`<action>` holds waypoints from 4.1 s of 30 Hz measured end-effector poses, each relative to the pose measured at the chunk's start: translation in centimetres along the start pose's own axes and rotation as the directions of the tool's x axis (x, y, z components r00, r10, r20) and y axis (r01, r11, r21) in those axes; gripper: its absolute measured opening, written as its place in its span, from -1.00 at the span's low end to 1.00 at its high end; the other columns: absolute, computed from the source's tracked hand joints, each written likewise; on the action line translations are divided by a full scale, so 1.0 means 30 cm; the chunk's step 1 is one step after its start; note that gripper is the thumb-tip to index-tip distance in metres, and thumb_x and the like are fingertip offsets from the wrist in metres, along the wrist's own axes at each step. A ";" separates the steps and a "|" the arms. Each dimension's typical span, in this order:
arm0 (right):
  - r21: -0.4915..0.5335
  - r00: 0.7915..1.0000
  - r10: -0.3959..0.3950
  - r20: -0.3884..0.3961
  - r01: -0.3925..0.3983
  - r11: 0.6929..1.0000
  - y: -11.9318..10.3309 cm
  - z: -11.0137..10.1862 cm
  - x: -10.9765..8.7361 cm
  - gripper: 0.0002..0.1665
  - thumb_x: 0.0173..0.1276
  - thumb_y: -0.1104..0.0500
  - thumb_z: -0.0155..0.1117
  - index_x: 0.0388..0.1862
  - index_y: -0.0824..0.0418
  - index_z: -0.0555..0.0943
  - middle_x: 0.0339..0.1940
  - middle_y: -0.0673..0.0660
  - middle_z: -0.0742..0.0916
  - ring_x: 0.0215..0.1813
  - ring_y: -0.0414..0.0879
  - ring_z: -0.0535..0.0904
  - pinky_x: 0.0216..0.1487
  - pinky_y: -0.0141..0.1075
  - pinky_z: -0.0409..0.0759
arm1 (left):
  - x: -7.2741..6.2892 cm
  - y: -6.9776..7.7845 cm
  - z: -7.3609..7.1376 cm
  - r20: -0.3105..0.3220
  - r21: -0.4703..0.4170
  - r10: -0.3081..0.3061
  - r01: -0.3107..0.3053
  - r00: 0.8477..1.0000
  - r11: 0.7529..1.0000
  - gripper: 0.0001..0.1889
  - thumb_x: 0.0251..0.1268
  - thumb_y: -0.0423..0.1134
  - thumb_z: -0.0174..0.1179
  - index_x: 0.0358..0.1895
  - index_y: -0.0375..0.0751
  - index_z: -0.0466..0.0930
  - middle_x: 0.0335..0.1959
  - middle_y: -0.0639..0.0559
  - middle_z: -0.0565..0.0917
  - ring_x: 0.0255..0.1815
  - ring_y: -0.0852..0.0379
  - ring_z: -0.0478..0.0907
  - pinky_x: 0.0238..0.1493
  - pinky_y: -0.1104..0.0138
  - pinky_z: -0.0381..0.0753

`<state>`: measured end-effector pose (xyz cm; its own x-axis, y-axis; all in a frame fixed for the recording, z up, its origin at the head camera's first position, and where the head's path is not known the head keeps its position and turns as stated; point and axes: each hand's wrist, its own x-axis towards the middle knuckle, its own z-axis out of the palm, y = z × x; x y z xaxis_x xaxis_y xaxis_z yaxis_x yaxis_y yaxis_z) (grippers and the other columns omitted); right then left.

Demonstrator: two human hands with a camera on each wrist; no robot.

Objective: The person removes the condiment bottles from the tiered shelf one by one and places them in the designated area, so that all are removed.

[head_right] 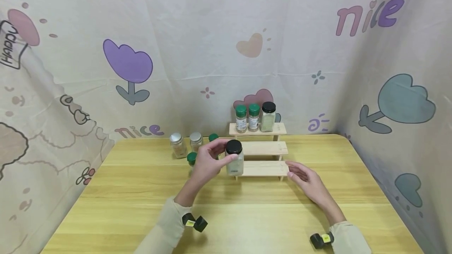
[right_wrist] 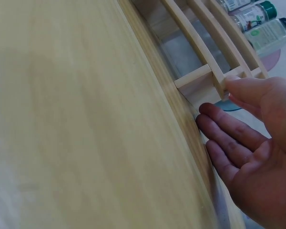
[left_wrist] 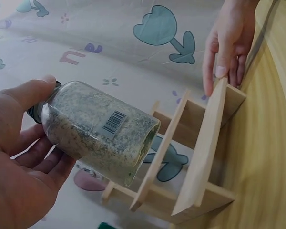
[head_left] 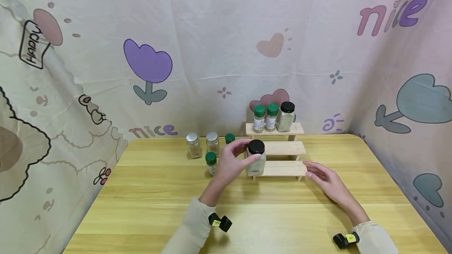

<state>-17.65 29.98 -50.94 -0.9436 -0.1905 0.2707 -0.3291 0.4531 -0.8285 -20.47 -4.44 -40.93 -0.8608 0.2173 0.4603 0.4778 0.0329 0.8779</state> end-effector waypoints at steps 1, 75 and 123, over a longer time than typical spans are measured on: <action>-0.001 1.000 0.000 0.001 0.000 1.000 0.001 0.000 -0.001 -0.52 0.56 0.25 0.22 0.41 0.31 0.51 0.20 0.35 0.70 0.17 -0.33 0.61 0.15 -0.66 0.47 | -0.004 0.007 -0.008 0.000 0.003 0.003 -0.003 1.000 1.000 -0.60 0.13 -0.34 0.55 0.06 -0.25 0.71 0.02 -0.08 0.72 0.01 0.02 0.70 0.16 0.13 0.69; 0.005 1.000 -0.006 0.011 0.006 1.000 -0.001 -0.003 0.015 -0.53 0.56 0.26 0.22 0.39 0.31 0.52 0.20 0.34 0.70 0.17 -0.25 0.63 0.15 -0.64 0.48 | -0.186 -0.098 -0.606 -0.119 -0.011 -0.160 0.160 0.980 0.987 -0.53 0.17 -0.68 0.34 0.17 -0.70 0.48 0.00 0.17 0.69 0.06 0.29 0.66 0.11 0.40 0.65; -0.013 1.000 0.010 0.004 -0.010 1.000 0.027 -0.009 0.005 -0.52 0.59 0.20 0.20 0.41 0.31 0.50 0.21 0.32 0.69 0.15 -0.43 0.58 0.16 -0.65 0.47 | -0.207 -0.250 -0.630 -0.101 -0.017 -0.316 0.316 0.943 0.949 -0.47 0.26 -0.51 0.38 0.28 -0.57 0.46 0.14 0.02 0.66 0.15 0.32 0.60 0.21 0.47 0.57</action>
<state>-18.06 30.55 -51.44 -0.9466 -0.1897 0.2607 -0.3205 0.4662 -0.8246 -22.04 -24.47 -47.86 -0.9807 0.0956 0.1707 0.1787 0.0830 0.9804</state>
